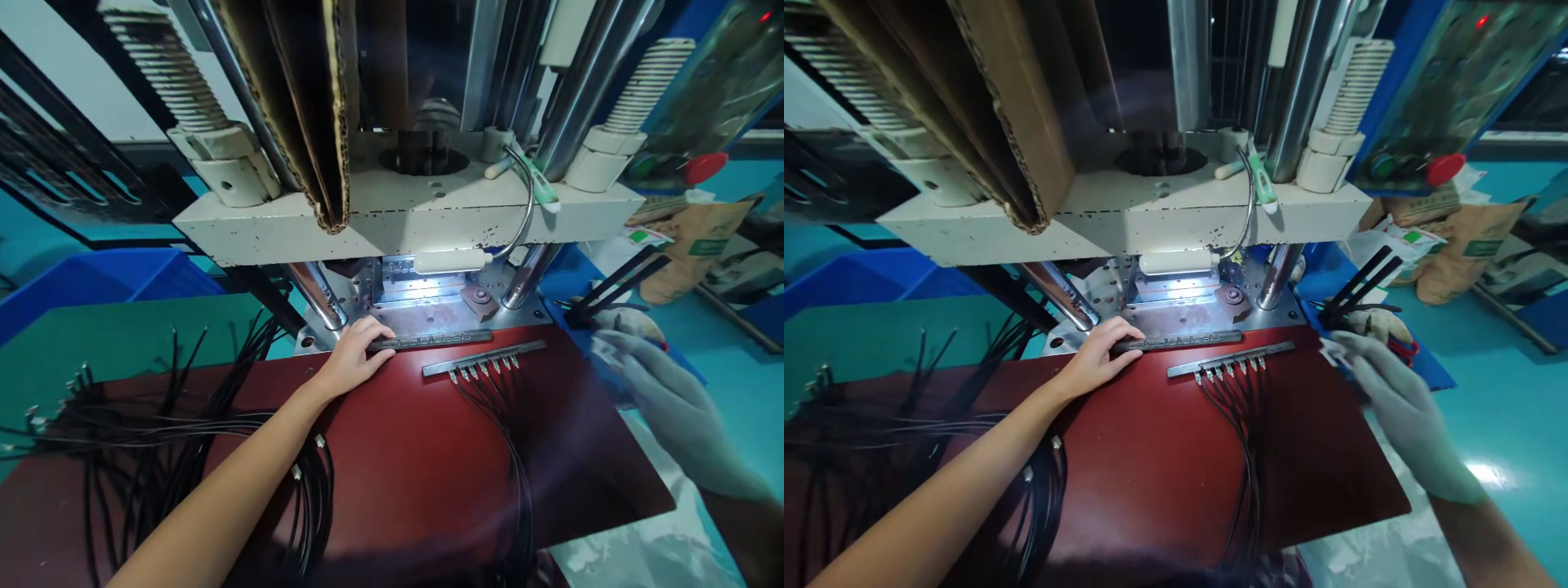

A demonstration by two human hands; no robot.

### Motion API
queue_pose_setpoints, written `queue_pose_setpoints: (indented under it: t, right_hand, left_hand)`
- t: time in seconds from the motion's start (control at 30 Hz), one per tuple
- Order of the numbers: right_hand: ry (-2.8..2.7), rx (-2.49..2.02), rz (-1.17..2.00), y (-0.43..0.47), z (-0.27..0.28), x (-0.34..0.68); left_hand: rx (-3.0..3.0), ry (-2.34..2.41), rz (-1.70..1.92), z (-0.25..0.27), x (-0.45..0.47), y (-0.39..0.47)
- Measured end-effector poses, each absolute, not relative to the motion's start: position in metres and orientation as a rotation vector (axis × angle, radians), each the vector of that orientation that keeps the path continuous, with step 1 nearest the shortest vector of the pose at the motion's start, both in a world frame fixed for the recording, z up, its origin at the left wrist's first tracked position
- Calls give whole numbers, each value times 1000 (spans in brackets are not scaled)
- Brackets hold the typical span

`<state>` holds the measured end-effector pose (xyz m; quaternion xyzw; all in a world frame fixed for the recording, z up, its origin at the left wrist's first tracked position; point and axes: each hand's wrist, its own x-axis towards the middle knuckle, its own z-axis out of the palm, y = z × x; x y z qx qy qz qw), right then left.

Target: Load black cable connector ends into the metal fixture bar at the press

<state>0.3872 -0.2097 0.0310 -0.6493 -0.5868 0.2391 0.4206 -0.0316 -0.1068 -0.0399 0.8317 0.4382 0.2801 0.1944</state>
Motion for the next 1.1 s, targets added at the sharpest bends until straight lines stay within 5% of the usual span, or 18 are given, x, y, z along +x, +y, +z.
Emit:
queue_pose_setpoints:
  t: [0.13, 0.4, 0.53, 0.73, 0.9, 1.1]
  right_hand:
    - [-1133, -2089, 406, -270, 4, 468]
    - [-720, -2058, 617, -362, -139, 553]
    - [-535, -2093, 464, -388, -169, 576]
    - [-599, -1984, 216, -358, -110, 542]
    - [-1187, -1854, 179, -312, -24, 453]
    - [-1172, -1466, 924, -247, 1, 350]
  left_hand:
    - [2354, 1172, 808, -39, -32, -105]
    - [2578, 1151, 591, -18, -27, -104]
    - [2782, 1230, 603, 9, 4, -118]
    - [2742, 975, 456, 1, 82, -141]
    - [2715, 1211, 345, -13, 111, -139]
    - [2643, 1285, 419, -17, 112, -148]
